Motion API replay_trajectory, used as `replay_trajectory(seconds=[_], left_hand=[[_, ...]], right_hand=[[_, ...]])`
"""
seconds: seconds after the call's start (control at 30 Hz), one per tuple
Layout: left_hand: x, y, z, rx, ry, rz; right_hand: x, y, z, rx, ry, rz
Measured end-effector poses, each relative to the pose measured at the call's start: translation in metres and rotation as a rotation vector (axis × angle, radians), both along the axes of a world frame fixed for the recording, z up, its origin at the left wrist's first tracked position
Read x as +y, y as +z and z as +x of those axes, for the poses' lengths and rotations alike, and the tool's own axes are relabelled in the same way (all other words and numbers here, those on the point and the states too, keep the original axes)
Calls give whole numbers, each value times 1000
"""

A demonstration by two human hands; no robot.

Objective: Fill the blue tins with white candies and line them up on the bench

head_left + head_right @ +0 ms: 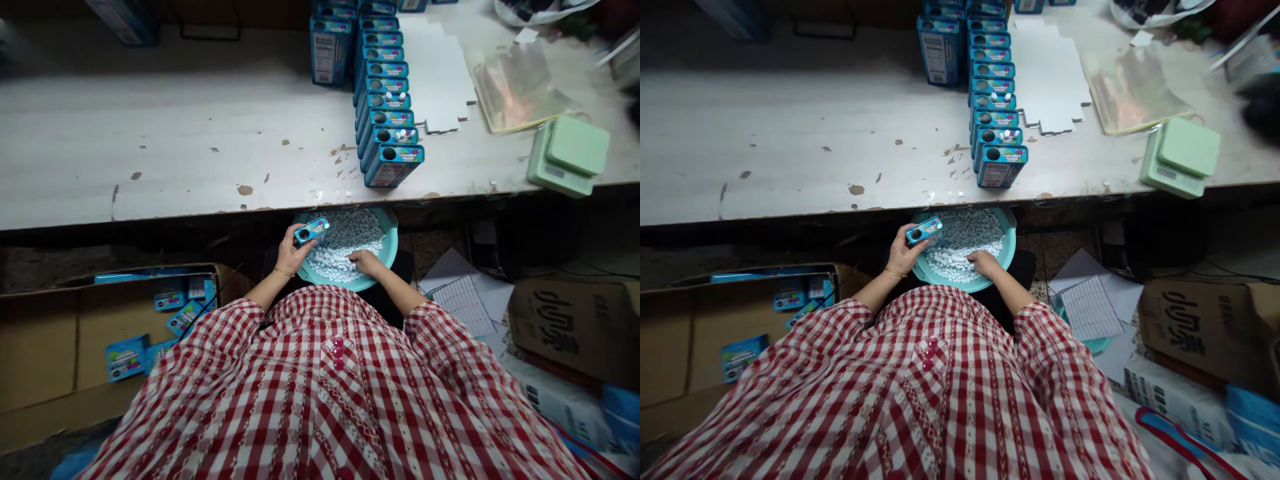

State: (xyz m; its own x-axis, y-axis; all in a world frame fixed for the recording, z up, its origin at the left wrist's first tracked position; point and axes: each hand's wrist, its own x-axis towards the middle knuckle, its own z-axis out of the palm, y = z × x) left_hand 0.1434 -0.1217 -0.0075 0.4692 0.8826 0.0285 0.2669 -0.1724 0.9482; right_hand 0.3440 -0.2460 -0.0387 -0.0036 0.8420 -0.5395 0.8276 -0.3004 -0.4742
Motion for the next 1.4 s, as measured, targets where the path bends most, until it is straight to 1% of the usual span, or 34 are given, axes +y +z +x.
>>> replay_trajectory(seconds=[0.03,0.1,0.17,0.27,0.37,0.43,0.5,0.57,0.63,0.77,0.83,0.9,0.97,1.03,1.1,1.2,1.27,1.3,1.33,1.37,1.4], left_hand=[[0,-1,1,1,2,-1],[1,-3,4,6,1,-6],[1,-6,8,19,-6,-9],[-1,-11,14,51,-33,16],[-3,-15,20,100,-92,69],[-5,-17,23,145,-135,111],[-7,-19,24,194,-163,148],[-9,-20,26,240,-185,175],[-12,-20,26,272,-210,197],[-13,-22,29,279,-227,211],[-11,-22,29,267,-213,204],[-10,-21,27,255,-200,199],[-9,-14,22,258,-202,215],[-10,0,12,274,-222,269],[-13,22,0,276,-262,342],[-16,65,-12,185,-264,401],[-12,92,-9,96,-204,393],[-7,103,-5,56,-169,382],[0,110,3,21,-136,365],[9,114,12,-13,-104,346],[21,113,23,-50,-71,325]], right_hand=[[-3,4,7,32,-31,10],[-7,20,20,111,-103,45],[-10,42,31,182,-147,88],[-9,79,40,182,-133,148],[1,113,39,78,-73,178],[10,131,31,-57,-17,161],[20,147,19,-232,51,107],[28,159,5,-383,123,57],[34,167,-8,-465,181,37],[41,175,-26,-506,228,52],[41,178,-27,-508,241,63],[36,182,-22,-510,230,59],[25,184,-8,-518,184,39],[8,178,11,-528,94,27],[-8,163,30,-533,-18,28],[-24,126,45,-497,-122,34],[-24,101,40,-458,-131,37],[-21,89,33,-441,-123,40],[-17,80,26,-426,-110,41],[-12,71,17,-412,-97,36],[-8,65,8,-398,-85,28]])
